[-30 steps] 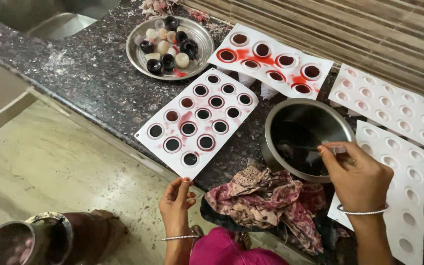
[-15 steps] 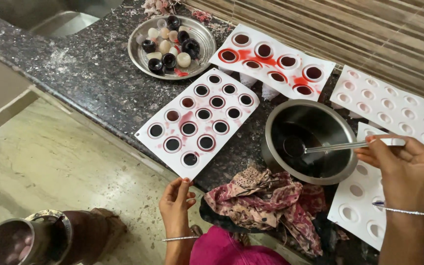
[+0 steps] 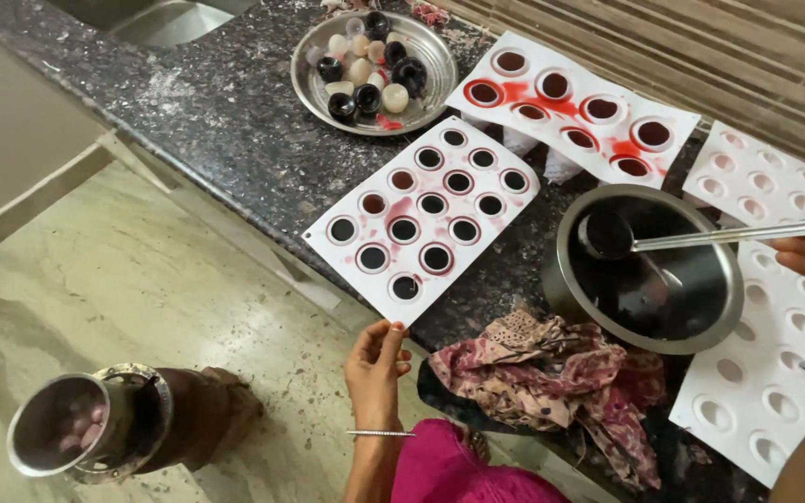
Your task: Pour melted wax into silicone molds to make small round candles.
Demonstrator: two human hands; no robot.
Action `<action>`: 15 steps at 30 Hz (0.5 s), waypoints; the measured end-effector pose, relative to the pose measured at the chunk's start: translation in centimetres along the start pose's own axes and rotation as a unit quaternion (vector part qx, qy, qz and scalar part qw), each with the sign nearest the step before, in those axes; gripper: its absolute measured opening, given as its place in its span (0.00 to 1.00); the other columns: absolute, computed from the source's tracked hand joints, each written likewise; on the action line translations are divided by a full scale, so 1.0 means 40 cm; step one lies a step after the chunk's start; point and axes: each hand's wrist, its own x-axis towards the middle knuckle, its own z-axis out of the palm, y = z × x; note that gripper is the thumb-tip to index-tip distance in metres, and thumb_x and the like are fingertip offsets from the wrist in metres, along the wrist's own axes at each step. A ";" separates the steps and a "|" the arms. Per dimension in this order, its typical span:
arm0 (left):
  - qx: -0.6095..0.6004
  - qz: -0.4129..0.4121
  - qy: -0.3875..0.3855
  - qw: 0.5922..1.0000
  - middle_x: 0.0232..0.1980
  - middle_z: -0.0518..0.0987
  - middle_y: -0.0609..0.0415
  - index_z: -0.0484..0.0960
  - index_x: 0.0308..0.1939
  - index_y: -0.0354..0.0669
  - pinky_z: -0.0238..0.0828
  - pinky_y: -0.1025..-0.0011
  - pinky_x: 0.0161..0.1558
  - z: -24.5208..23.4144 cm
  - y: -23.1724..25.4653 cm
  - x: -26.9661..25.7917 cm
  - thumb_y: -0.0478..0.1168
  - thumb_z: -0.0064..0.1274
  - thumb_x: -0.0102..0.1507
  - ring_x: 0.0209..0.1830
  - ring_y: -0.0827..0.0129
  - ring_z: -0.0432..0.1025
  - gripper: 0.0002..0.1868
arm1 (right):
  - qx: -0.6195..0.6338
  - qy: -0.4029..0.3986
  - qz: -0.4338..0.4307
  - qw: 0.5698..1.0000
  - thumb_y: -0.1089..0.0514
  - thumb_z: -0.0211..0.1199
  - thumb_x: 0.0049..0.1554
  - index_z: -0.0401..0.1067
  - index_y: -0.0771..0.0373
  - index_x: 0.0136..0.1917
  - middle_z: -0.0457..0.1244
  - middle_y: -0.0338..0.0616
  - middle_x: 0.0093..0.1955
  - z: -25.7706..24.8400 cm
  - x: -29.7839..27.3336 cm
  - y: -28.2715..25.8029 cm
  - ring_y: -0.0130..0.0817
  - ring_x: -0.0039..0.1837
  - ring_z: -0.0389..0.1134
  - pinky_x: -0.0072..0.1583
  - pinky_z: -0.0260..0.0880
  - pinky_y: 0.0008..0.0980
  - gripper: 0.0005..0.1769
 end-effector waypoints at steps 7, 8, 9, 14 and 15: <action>0.028 0.001 -0.010 1.000 0.38 0.84 0.56 0.84 0.46 0.37 0.68 0.79 0.30 -0.005 0.002 0.006 0.44 0.62 0.61 0.28 0.78 0.71 0.15 | -0.043 0.109 -0.107 0.987 0.65 0.60 0.67 0.70 0.73 0.56 0.67 0.54 0.48 0.590 -0.341 -0.581 0.41 0.49 0.73 0.51 0.79 0.33 0.07; 0.044 0.000 -0.007 0.999 0.38 0.84 0.56 0.84 0.47 0.38 0.69 0.79 0.30 -0.005 0.003 0.007 0.44 0.62 0.61 0.28 0.78 0.72 0.15 | -0.042 0.109 -0.129 0.985 0.67 0.61 0.65 0.71 0.75 0.52 0.68 0.53 0.46 0.636 -0.366 -0.623 0.39 0.45 0.73 0.48 0.80 0.31 0.06; 0.043 0.001 -0.005 0.999 0.38 0.84 0.56 0.84 0.47 0.38 0.69 0.79 0.30 -0.008 -0.002 0.011 0.44 0.62 0.61 0.28 0.78 0.72 0.15 | -0.041 0.106 -0.130 0.985 0.67 0.61 0.65 0.71 0.75 0.52 0.68 0.53 0.46 0.657 -0.363 -0.607 0.39 0.45 0.73 0.48 0.80 0.31 0.06; 0.030 0.013 -0.029 0.999 0.36 0.85 0.56 0.85 0.45 0.37 0.67 0.80 0.30 -0.012 -0.011 0.020 0.43 0.62 0.61 0.28 0.78 0.71 0.14 | 0.045 0.005 -0.119 0.992 0.68 0.65 0.62 0.76 0.75 0.51 0.70 0.51 0.45 0.770 -0.369 -0.568 0.32 0.44 0.74 0.47 0.80 0.29 0.06; 0.028 0.014 -0.027 0.999 0.36 0.85 0.56 0.85 0.45 0.37 0.67 0.80 0.30 -0.013 -0.013 0.022 0.43 0.62 0.61 0.28 0.78 0.71 0.14 | 0.046 0.003 -0.120 0.992 0.68 0.65 0.62 0.76 0.75 0.51 0.70 0.51 0.45 0.786 -0.371 -0.561 0.32 0.44 0.74 0.47 0.80 0.29 0.06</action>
